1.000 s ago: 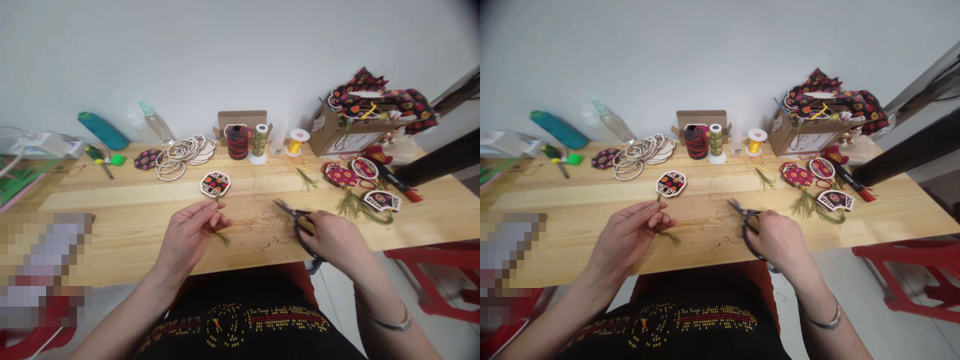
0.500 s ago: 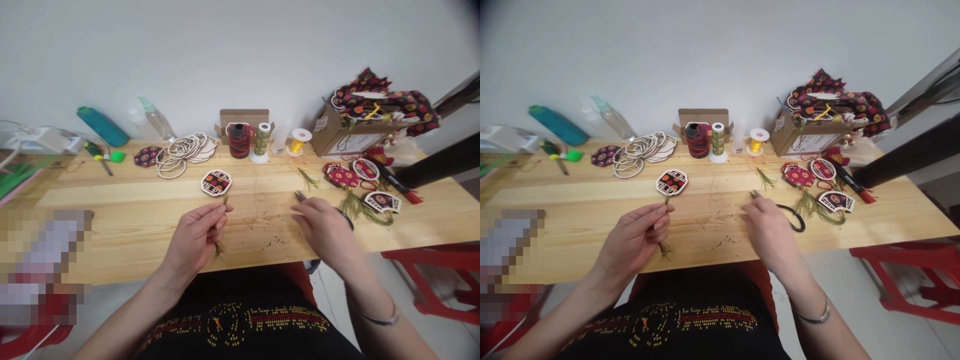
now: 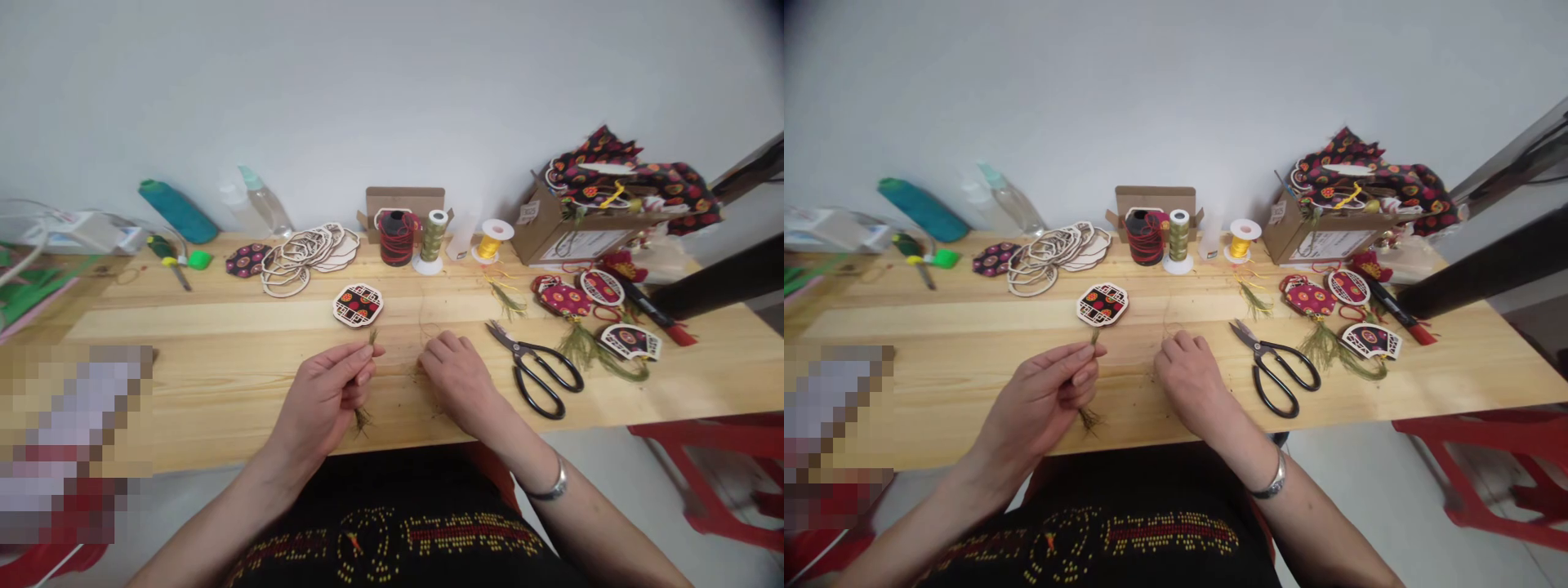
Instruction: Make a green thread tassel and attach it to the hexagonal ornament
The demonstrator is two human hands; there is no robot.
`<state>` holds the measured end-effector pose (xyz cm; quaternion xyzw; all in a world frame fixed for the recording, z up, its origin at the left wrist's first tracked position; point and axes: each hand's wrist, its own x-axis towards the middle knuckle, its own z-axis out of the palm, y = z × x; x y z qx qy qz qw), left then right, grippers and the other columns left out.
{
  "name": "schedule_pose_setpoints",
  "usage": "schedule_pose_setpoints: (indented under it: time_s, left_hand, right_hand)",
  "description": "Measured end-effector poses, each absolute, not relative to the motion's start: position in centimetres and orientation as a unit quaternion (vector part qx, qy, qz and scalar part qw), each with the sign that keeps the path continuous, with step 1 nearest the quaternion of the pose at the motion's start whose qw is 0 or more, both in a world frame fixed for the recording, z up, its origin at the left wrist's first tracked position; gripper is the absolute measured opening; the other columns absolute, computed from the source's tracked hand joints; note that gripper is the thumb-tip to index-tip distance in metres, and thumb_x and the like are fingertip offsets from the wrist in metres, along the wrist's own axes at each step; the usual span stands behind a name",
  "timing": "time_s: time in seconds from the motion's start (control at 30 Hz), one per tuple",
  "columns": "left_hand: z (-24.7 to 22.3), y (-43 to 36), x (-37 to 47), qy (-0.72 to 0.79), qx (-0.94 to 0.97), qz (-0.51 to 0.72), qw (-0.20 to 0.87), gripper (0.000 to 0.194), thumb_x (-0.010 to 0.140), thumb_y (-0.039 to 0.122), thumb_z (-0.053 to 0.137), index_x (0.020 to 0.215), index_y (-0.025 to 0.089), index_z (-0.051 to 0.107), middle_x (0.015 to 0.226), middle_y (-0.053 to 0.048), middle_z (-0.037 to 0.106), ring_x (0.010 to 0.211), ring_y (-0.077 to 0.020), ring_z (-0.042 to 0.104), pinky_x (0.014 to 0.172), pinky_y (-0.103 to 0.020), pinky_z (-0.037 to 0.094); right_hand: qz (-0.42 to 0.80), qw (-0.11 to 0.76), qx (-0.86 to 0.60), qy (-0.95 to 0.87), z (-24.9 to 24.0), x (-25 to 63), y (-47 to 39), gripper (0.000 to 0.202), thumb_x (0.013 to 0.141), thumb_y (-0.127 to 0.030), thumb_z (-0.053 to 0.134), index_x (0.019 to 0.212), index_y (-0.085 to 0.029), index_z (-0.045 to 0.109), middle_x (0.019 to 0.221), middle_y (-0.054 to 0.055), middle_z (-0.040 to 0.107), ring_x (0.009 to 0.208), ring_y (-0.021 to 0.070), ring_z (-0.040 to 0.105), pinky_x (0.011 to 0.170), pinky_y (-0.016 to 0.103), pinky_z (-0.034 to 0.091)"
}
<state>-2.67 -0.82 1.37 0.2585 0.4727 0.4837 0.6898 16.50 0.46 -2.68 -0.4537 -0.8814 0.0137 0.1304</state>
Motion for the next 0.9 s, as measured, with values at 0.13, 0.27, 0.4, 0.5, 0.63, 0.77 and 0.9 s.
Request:
schedule_pose_setpoints:
  time_s: [0.13, 0.27, 0.4, 0.5, 0.63, 0.77, 0.9]
  left_hand:
    - [1.4, -0.8, -2.7, 0.483, 0.250, 0.487, 0.684, 0.016, 0.070, 0.026, 0.073, 0.078, 0.011, 0.072, 0.052, 0.005, 0.041, 0.044, -0.0022, 0.024, 0.040, -0.016, 0.016]
    - [1.5, -0.6, -2.7, 0.488, 0.242, 0.489, 0.681, 0.019, 0.070, 0.027, 0.073, 0.079, 0.011, 0.072, 0.052, 0.006, 0.041, 0.044, -0.0018, 0.024, 0.040, -0.016, 0.016]
    - [1.7, -0.5, -2.7, 0.485, 0.237, 0.494, 0.682, 0.019, 0.069, 0.027, 0.074, 0.081, 0.011, 0.071, 0.052, 0.006, 0.041, 0.043, -0.0015, 0.025, 0.040, -0.016, 0.016]
    - [1.7, -0.4, -2.6, 0.485, 0.237, 0.498, 0.679, 0.019, 0.069, 0.027, 0.074, 0.080, 0.012, 0.071, 0.052, 0.006, 0.041, 0.043, -0.0016, 0.025, 0.040, -0.016, 0.017]
    - [1.5, -0.3, -2.6, 0.485, 0.232, 0.496, 0.682, 0.019, 0.069, 0.027, 0.075, 0.081, 0.012, 0.072, 0.051, 0.006, 0.042, 0.043, -0.0012, 0.025, 0.040, -0.016, 0.016]
    - [1.3, -0.3, -2.1, 0.485, 0.230, 0.487, 0.689, 0.021, 0.068, 0.027, 0.076, 0.080, 0.011, 0.072, 0.051, 0.005, 0.045, 0.042, 0.0001, 0.024, 0.040, -0.016, 0.013]
    - [1.2, -0.4, -1.1, 0.477, 0.243, 0.473, 0.699, 0.022, 0.066, 0.028, 0.077, 0.078, 0.010, 0.072, 0.056, 0.002, 0.054, 0.040, 0.0014, 0.025, 0.039, -0.015, 0.012]
  right_hand:
    - [0.173, 0.373, -0.523, -0.747, -2.0, 17.0, 0.0, 0.015, 0.086, -0.012, 0.050, 0.075, -0.018, 0.058, 0.076, 0.005, 0.060, 0.076, 0.0185, 0.051, 0.070, 0.031, 0.041]
    - [0.305, 0.522, -0.553, -0.574, -1.0, 17.4, -0.7, 0.013, 0.086, -0.022, 0.055, 0.072, -0.019, 0.056, 0.071, 0.001, 0.056, 0.069, 0.0150, 0.051, 0.066, 0.028, 0.042]
    - [0.384, 0.612, -0.513, -0.463, -0.5, 17.9, -0.8, 0.011, 0.085, -0.028, 0.058, 0.076, -0.021, 0.058, 0.087, 0.003, 0.062, 0.083, 0.0162, 0.056, 0.076, 0.031, 0.045]
    - [0.452, 0.649, -0.450, -0.415, 0.3, 18.2, -0.6, 0.010, 0.086, -0.030, 0.056, 0.080, -0.022, 0.058, 0.110, 0.006, 0.063, 0.100, 0.0194, 0.059, 0.089, 0.039, 0.045]
    - [0.534, 0.660, -0.372, -0.375, 1.4, 18.4, -0.4, 0.009, 0.088, -0.027, 0.054, 0.081, -0.022, 0.057, 0.094, 0.002, 0.066, 0.076, 0.0138, 0.064, 0.080, 0.037, 0.050]
    - [0.550, 0.643, -0.378, -0.376, 1.2, 17.4, -0.4, 0.008, 0.086, -0.024, 0.058, 0.078, -0.021, 0.058, 0.061, -0.004, 0.058, 0.057, 0.0087, 0.053, 0.064, 0.026, 0.047]
    - [0.516, 0.597, -0.445, -0.423, 0.6, 15.4, -0.9, 0.008, 0.082, -0.023, 0.062, 0.076, -0.019, 0.060, 0.061, -0.003, 0.060, 0.059, 0.0093, 0.055, 0.057, 0.022, 0.045]
